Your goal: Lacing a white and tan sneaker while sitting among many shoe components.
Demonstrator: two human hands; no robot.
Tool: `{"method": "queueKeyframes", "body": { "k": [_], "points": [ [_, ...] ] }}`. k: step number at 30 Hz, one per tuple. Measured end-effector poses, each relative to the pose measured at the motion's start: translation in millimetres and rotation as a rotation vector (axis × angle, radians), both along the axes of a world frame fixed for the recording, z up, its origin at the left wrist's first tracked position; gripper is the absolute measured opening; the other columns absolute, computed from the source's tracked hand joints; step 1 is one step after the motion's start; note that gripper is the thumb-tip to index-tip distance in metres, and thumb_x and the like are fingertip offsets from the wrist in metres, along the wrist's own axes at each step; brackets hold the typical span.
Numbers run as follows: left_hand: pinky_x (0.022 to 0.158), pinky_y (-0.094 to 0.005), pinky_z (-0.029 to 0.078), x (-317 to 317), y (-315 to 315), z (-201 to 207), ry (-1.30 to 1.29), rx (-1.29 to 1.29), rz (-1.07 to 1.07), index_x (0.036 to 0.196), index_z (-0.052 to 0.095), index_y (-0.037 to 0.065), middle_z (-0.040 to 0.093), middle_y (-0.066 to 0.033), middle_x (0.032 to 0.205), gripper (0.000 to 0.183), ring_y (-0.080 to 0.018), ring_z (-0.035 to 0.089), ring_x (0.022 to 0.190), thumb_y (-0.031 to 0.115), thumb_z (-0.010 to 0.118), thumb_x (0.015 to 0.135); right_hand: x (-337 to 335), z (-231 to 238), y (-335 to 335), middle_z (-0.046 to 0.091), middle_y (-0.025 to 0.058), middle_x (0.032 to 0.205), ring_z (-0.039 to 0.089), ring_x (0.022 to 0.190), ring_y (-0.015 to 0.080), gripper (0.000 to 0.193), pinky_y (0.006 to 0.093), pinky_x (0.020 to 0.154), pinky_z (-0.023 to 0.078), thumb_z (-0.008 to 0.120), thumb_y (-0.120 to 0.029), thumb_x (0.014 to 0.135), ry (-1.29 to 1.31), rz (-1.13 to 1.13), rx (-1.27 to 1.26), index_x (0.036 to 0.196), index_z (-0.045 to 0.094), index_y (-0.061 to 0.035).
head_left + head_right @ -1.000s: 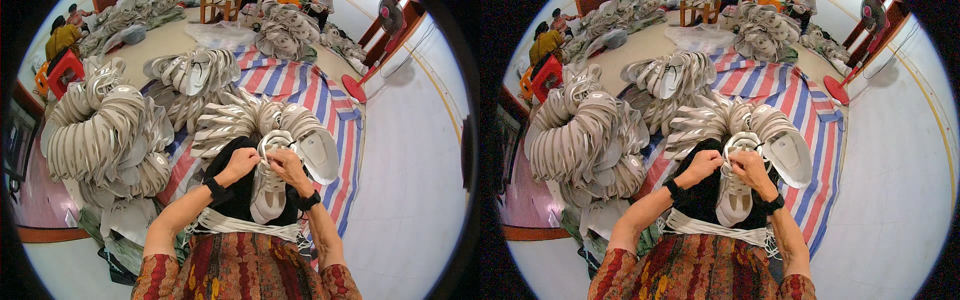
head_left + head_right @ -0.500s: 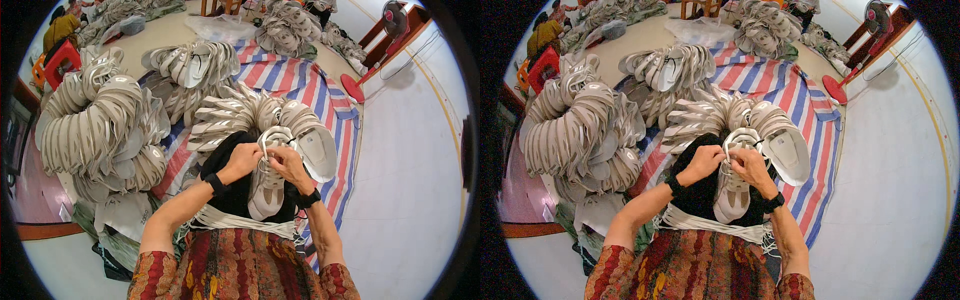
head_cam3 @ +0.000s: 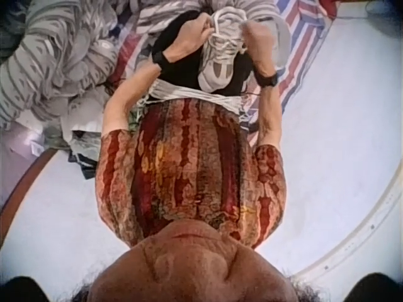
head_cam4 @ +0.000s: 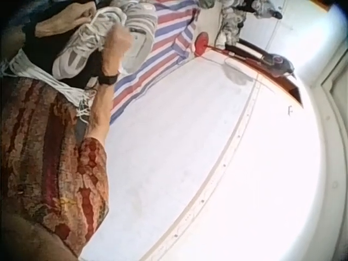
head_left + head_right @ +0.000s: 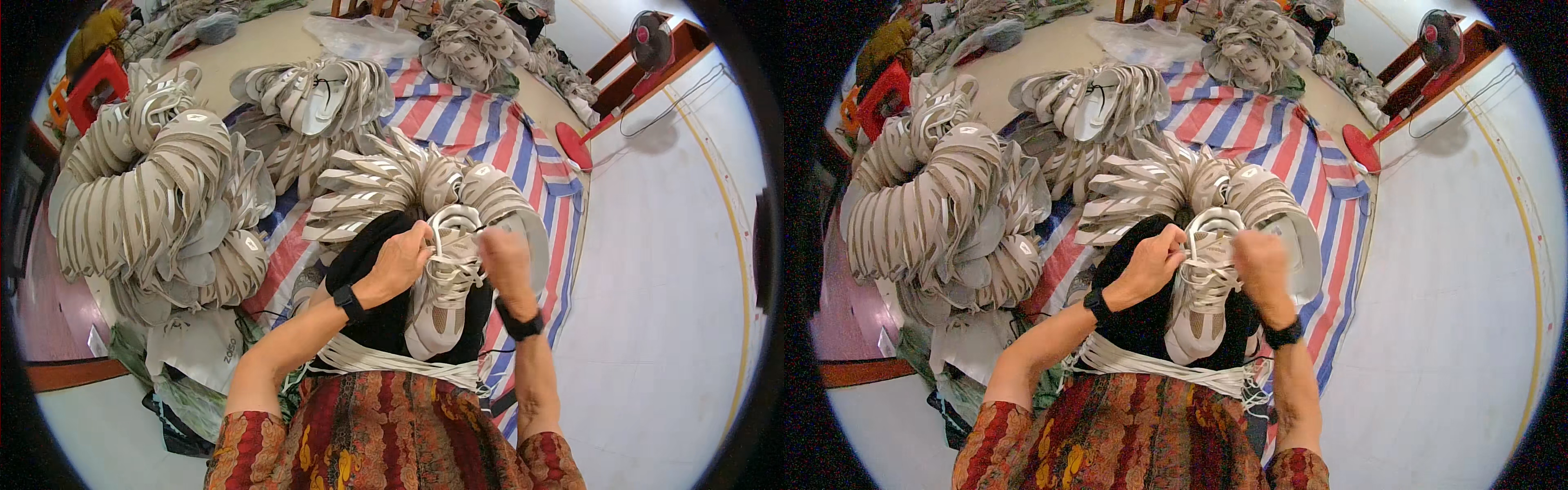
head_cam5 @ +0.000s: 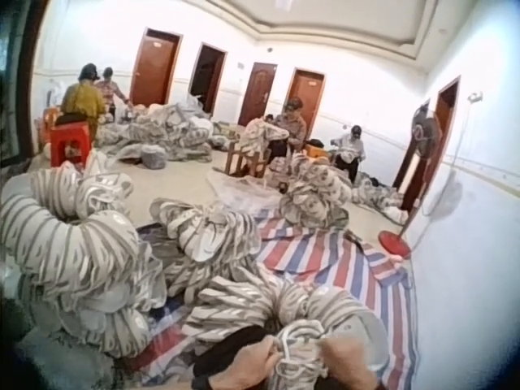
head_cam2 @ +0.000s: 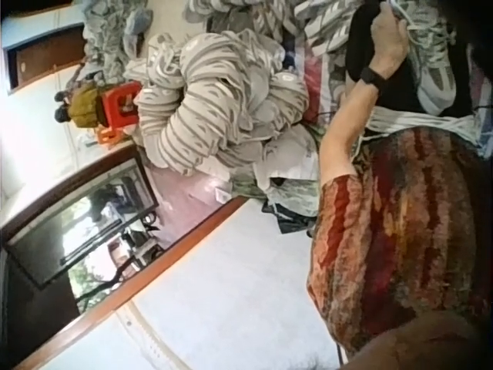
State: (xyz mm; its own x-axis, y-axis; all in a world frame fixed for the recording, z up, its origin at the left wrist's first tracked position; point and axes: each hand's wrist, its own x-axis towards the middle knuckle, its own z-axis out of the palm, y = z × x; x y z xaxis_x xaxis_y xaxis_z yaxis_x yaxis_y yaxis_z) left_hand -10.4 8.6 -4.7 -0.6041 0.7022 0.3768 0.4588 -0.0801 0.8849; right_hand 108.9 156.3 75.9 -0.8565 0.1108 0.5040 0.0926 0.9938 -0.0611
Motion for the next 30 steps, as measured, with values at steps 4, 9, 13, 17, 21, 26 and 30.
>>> {"method": "queueKeyframes", "body": {
  "k": [4,9,13,17,21,26,30],
  "points": [
    [0.054,-0.0347,0.043,3.8,-3.4,5.9,0.153,-0.010,-0.019,0.084,0.046,0.000,0.054,-0.0117,0.065,0.011,-0.0247,0.056,0.059,0.002,0.054,0.076,32.2,18.1,30.8,0.056,0.0110,0.063,0.055,0.057,0.0290,0.006,0.0376,0.050,0.039,0.057,-0.009,0.075,0.104,-0.360,-0.057,0.073,0.052,-0.0063],
    [0.043,-0.0231,0.041,12.9,-11.0,24.4,-1.292,-0.128,-0.276,0.090,0.046,0.003,0.055,-0.0078,0.061,0.013,-0.0119,0.053,0.049,0.012,0.054,0.084,38.0,-12.7,36.8,0.058,0.0113,0.064,0.057,0.056,0.0271,0.009,0.0378,0.053,0.042,0.057,-0.012,0.077,0.156,-0.530,-0.313,0.083,0.056,-0.0040],
    [0.043,-0.0263,0.040,16.9,-21.3,38.5,-0.280,-0.358,-0.016,0.088,0.050,0.001,0.053,-0.0078,0.054,0.015,-0.0131,0.053,0.047,0.012,0.057,0.082,37.0,-28.3,39.3,0.060,0.0116,0.079,0.059,0.070,0.0215,0.020,0.0309,0.064,0.045,0.057,-0.013,0.079,0.229,-0.310,-0.597,0.097,0.059,-0.0039],
    [0.054,-0.0312,0.042,10.0,12.7,42.0,0.286,0.017,0.070,0.079,0.058,0.003,0.055,-0.0093,0.065,0.004,-0.0206,0.055,0.060,0.006,0.059,0.077,46.8,-34.1,41.6,0.061,0.0097,0.087,0.058,0.078,0.0173,0.020,0.0267,0.071,0.045,0.059,-0.010,0.078,0.036,-0.097,-0.825,0.096,0.059,-0.0016],
    [0.067,-0.0358,0.041,25.0,63.1,33.3,0.576,-0.040,-0.059,0.072,0.060,0.007,0.053,-0.0062,0.072,0.004,-0.0243,0.051,0.076,0.008,0.061,0.068,53.2,-47.9,41.6,0.062,0.0066,0.084,0.057,0.075,0.0124,0.017,0.0252,0.068,0.045,0.058,-0.007,0.079,-0.027,-0.052,-1.033,0.094,0.061,-0.0012],
    [0.064,-0.0352,0.038,36.9,76.8,22.2,0.672,-0.130,-0.002,0.069,0.061,0.010,0.051,-0.0035,0.069,0.001,-0.0219,0.049,0.072,0.011,0.060,0.069,47.0,-52.7,37.8,0.061,0.0043,0.071,0.055,0.065,0.0098,0.012,0.0234,0.060,0.045,0.057,-0.004,0.079,0.000,-0.183,-1.156,0.090,0.060,-0.0004],
    [0.063,-0.0348,0.037,32.1,78.8,25.5,0.766,-0.124,0.006,0.065,0.056,0.009,0.051,-0.0041,0.068,0.006,-0.0224,0.049,0.071,0.012,0.059,0.069,45.3,-39.6,37.4,0.058,0.0042,0.066,0.054,0.062,0.0091,0.009,0.0242,0.057,0.044,0.057,-0.004,0.078,0.015,-0.061,-1.019,0.086,0.057,0.0001]
  ]
}}
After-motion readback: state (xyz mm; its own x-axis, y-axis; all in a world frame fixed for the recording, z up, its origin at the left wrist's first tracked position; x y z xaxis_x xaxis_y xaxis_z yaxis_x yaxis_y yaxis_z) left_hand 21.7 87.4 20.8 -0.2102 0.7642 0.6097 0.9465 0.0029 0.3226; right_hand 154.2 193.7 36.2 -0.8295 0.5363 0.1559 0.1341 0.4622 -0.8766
